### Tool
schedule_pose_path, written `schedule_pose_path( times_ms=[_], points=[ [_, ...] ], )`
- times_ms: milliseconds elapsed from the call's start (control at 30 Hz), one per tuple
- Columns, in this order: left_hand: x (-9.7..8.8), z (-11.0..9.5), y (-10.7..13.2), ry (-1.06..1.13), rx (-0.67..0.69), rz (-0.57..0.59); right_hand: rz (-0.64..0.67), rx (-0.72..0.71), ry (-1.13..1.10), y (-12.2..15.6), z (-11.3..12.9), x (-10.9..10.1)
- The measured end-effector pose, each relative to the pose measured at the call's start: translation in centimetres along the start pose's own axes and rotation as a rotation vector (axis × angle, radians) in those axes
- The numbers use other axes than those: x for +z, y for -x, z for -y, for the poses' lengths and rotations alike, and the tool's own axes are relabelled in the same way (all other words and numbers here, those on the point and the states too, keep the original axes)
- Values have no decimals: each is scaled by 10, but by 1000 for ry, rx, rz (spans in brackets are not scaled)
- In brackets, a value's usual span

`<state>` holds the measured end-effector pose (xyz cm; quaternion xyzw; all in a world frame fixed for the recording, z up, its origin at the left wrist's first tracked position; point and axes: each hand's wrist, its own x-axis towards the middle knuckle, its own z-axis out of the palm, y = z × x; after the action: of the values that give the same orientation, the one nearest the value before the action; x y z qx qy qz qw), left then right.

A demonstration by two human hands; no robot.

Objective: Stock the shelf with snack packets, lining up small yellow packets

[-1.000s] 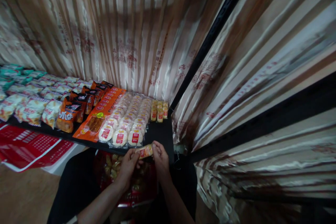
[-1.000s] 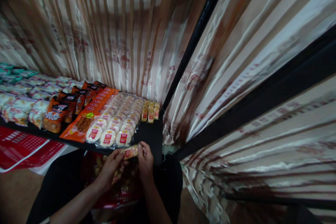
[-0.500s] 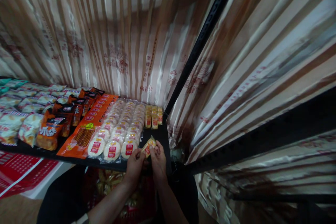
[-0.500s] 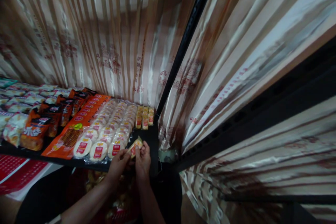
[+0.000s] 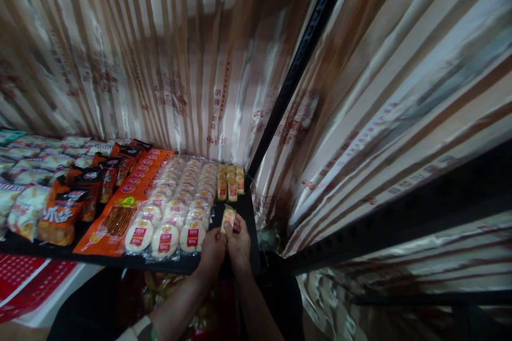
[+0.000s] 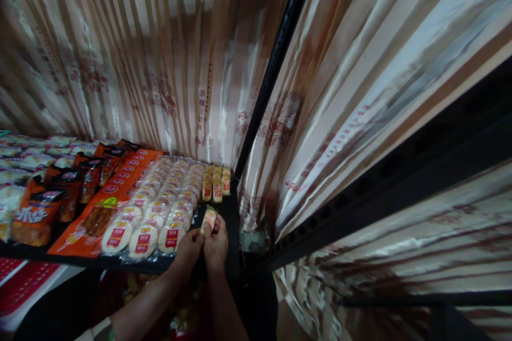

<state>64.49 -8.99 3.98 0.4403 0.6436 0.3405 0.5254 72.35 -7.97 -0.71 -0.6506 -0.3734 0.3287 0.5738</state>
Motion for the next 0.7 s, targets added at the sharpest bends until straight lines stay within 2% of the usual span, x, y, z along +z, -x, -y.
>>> schedule_pose_path(
  times_ms=[67, 200, 333, 500, 700],
  points=[
    [2, -3, -2, -31, 4, 7, -8, 3, 0, -3, 0, 0],
    [7, -3, -10, -60, -77, -82, -25, -6, -44, -10, -3, 3],
    [12, 1, -16, 33, -90, -49, -42, -45, -82, -19, -7, 11],
    [14, 5, -18, 54, 17, -150, -53, -87, -75, -34, -9, 24],
    [10, -3, -23, 104, 109, -72, -30, -145, -39, -50, -14, 36]
  ],
)
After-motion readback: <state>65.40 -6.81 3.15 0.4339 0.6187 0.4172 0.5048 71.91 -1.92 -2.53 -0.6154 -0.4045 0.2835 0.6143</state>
